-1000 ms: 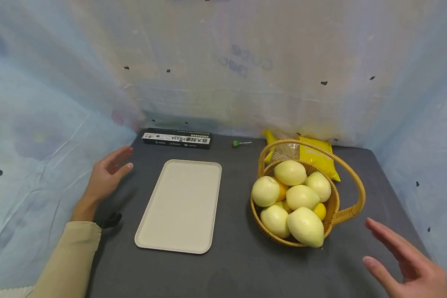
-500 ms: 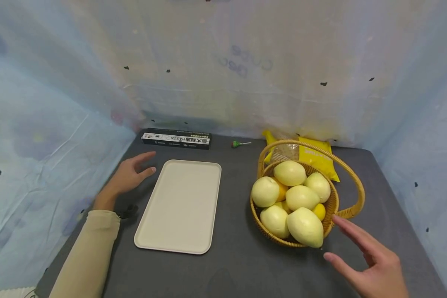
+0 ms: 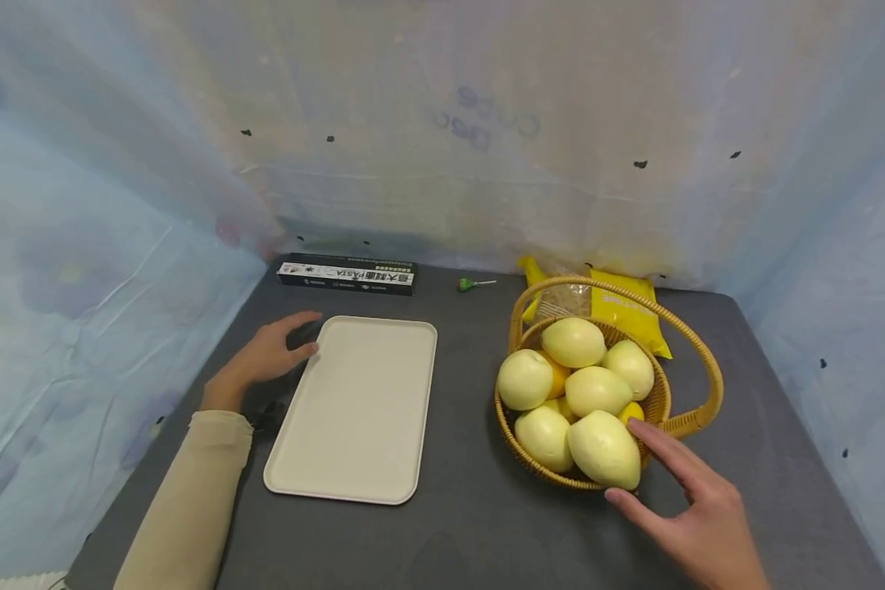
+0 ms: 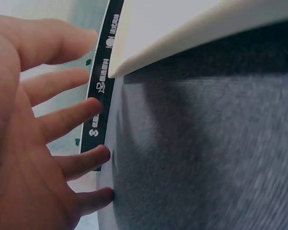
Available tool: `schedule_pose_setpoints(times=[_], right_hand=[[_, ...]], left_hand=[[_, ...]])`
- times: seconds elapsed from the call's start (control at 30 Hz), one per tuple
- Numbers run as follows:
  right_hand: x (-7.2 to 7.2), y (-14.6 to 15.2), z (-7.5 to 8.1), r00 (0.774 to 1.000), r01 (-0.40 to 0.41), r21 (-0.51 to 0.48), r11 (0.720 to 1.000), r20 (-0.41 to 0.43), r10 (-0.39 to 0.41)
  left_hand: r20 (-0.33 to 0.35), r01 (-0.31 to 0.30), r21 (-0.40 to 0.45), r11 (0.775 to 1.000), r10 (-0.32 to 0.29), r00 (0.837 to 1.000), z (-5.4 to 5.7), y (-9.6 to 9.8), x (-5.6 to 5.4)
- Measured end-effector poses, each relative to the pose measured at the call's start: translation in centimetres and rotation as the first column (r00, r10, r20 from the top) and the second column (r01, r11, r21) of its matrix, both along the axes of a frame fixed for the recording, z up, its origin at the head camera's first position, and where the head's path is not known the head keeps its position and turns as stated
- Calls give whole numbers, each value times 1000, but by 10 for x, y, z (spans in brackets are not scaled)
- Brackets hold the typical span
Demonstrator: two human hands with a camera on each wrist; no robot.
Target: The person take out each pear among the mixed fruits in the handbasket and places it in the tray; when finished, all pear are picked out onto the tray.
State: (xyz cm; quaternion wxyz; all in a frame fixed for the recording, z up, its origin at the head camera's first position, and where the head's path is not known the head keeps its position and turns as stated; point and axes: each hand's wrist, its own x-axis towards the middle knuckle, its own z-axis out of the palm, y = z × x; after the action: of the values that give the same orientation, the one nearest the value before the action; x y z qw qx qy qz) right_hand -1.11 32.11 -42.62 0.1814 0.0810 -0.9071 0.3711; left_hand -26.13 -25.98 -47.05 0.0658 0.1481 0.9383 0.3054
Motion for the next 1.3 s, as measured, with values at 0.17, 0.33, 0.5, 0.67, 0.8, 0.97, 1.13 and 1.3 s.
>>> schedule_pose_setpoints(times=[0.17, 0.33, 0.5, 0.67, 0.8, 0.97, 1.13, 1.3], right_hand=[[-3, -3, -7, 1000, -2, -22, 1000, -12, 2], [-5, -6, -13, 1000, 8, -30, 1000, -20, -8], [-9, -8, -14, 999, 33, -22, 999, -38, -33], [-12, -9, -15, 998, 44, -42, 998, -37, -45], [-13, -8, -16, 999, 43, -71, 997, -28, -45], [-13, -8, -12, 998, 51, -97, 994, -23, -53], [-12, -9, -7, 998, 58, -129, 990, -4, -59], [-13, -9, 1, 1000, 11, -202, 979, 5, -11]], left_hand=[[-23, 50, -68, 996, -51, 998, -6, 1, -4], [-18, 65, -91, 994, -67, 998, -9, -2, -2], [-9, 62, -99, 993, -63, 998, -6, -5, 1], [65, 60, -126, 990, -52, 997, 0, -5, 2], [84, 68, -145, 987, -56, 995, 0, -4, 1], [85, 69, -143, 987, -57, 995, -1, -2, 0], [93, 61, -142, 988, -48, 995, -1, -2, -1], [104, 57, -140, 988, -42, 994, 0, -2, -1]])
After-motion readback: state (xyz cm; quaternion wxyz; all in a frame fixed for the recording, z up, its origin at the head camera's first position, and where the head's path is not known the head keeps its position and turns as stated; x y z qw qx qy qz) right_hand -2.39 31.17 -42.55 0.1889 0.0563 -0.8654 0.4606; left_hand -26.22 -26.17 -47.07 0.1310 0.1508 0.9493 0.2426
